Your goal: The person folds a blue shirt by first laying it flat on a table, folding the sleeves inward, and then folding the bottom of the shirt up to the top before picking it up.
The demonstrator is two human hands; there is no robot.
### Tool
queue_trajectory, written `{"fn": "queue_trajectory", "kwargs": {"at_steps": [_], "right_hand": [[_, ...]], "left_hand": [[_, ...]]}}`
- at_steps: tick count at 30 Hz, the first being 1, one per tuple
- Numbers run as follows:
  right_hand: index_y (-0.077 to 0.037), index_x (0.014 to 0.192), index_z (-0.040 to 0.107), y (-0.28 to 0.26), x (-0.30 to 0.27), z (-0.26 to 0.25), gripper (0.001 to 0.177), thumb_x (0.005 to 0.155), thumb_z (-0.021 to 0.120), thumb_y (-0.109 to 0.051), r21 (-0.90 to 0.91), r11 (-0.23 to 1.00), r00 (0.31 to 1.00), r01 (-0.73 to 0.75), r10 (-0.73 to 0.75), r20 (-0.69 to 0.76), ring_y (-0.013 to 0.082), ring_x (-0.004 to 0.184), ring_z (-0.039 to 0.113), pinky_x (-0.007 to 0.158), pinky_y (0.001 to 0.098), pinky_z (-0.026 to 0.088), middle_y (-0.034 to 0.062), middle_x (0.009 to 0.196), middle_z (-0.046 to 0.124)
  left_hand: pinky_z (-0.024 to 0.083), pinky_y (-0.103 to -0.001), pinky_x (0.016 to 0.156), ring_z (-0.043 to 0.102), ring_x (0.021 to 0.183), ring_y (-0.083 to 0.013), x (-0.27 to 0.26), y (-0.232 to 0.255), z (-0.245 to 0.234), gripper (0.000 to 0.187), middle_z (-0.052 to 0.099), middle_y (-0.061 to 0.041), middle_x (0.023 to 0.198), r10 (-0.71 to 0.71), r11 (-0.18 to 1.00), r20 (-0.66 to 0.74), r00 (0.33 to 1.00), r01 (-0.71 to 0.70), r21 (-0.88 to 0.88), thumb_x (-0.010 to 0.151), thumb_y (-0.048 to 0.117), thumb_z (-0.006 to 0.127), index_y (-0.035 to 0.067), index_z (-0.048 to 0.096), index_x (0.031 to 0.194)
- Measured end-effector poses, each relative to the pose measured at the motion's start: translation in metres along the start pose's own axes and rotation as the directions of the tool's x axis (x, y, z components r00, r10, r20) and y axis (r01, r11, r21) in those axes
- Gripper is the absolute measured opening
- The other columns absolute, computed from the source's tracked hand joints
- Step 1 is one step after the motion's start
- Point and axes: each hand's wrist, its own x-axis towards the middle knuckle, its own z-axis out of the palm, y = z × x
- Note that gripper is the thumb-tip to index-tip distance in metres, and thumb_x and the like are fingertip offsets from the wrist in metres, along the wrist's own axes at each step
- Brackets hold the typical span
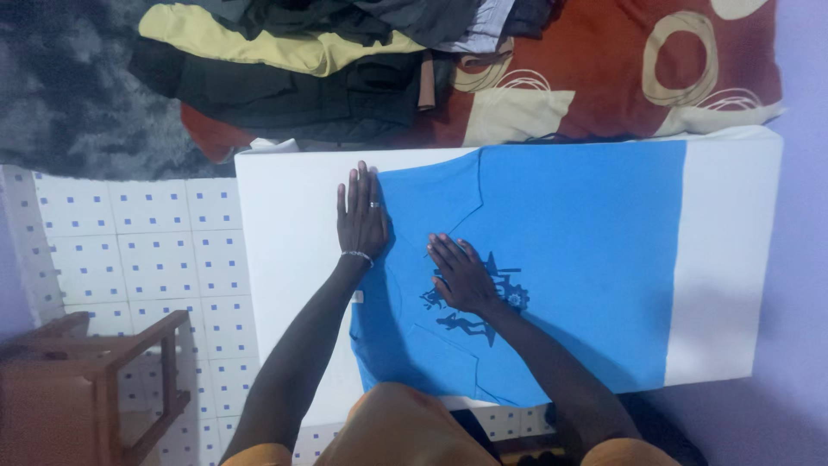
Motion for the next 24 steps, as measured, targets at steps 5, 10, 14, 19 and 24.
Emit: {"fn": "queue_trajectory", "kwargs": {"at_steps": [5, 10, 14, 19, 24], "right_hand": [[-0.003, 0.153, 0.042, 0.004, -0.005, 0.005, 0.063, 0.098, 0.057, -0.031, -0.024, 1.000, 0.997, 0.015, -0.016, -0.070, 0.0283, 0.154, 0.030, 0.124, 0.0499, 0.023, 0.0141, 0.164, 0.038], [0.003, 0.145, 0.045, 0.012, -0.009, 0.019, 0.059, 0.096, 0.058, -0.028, 0.073, 0.997, 0.992, 0.003, 0.006, -0.126, 0.0343, 0.150, 0.037, 0.121, 0.0545, 0.027, 0.0206, 0.153, 0.045], [0.006, 0.144, 0.045, 0.011, -0.012, 0.021, 0.061, 0.094, 0.058, -0.024, 0.182, 0.979, 0.957, -0.094, 0.139, -0.254, 0.0365, 0.145, 0.042, 0.117, 0.0566, 0.031, 0.0226, 0.148, 0.047], [0.005, 0.144, 0.046, 0.011, -0.011, 0.017, 0.058, 0.095, 0.059, -0.024, 0.162, 0.983, 0.948, -0.090, 0.134, -0.289, 0.0365, 0.143, 0.044, 0.115, 0.0564, 0.034, 0.0215, 0.147, 0.047], [0.003, 0.143, 0.048, 0.006, -0.010, 0.009, 0.056, 0.095, 0.059, -0.024, 0.140, 0.987, 0.949, -0.083, 0.121, -0.291, 0.0364, 0.142, 0.044, 0.114, 0.0562, 0.034, 0.0207, 0.145, 0.048]], "left_hand": [[0.025, -0.046, 0.132, 0.033, 0.158, -0.0298, -0.030, 0.043, 0.031, 0.065, 0.034, -0.015, 0.169, 0.266, 0.947, -0.088, 0.960, -0.277, -0.164, 0.095, 0.010, 0.052, 0.002, 0.039, 0.158], [0.031, -0.049, 0.123, 0.040, 0.148, -0.0370, -0.067, 0.065, 0.016, 0.060, 0.044, -0.022, 0.158, 0.301, 0.806, -0.111, 0.947, -0.315, -0.501, 0.087, 0.012, 0.059, -0.003, 0.051, 0.144], [0.038, -0.050, 0.117, 0.050, 0.136, -0.0392, -0.064, 0.062, 0.005, 0.056, 0.050, -0.022, 0.147, 0.240, 0.802, -0.127, 0.962, -0.271, -0.532, 0.085, 0.013, 0.067, -0.004, 0.054, 0.137], [0.050, -0.046, 0.102, 0.061, 0.122, -0.0359, -0.060, 0.049, 0.009, 0.039, 0.057, -0.016, 0.140, 0.233, 0.788, -0.135, 0.963, -0.268, -0.554, 0.080, 0.013, 0.072, 0.002, 0.061, 0.116], [0.058, -0.042, 0.086, 0.066, 0.112, -0.0313, -0.055, 0.038, 0.026, 0.033, 0.057, -0.017, 0.138, 0.109, 0.800, -0.051, 0.993, -0.118, -0.588, 0.093, 0.012, 0.069, -0.003, 0.062, 0.122]]}}
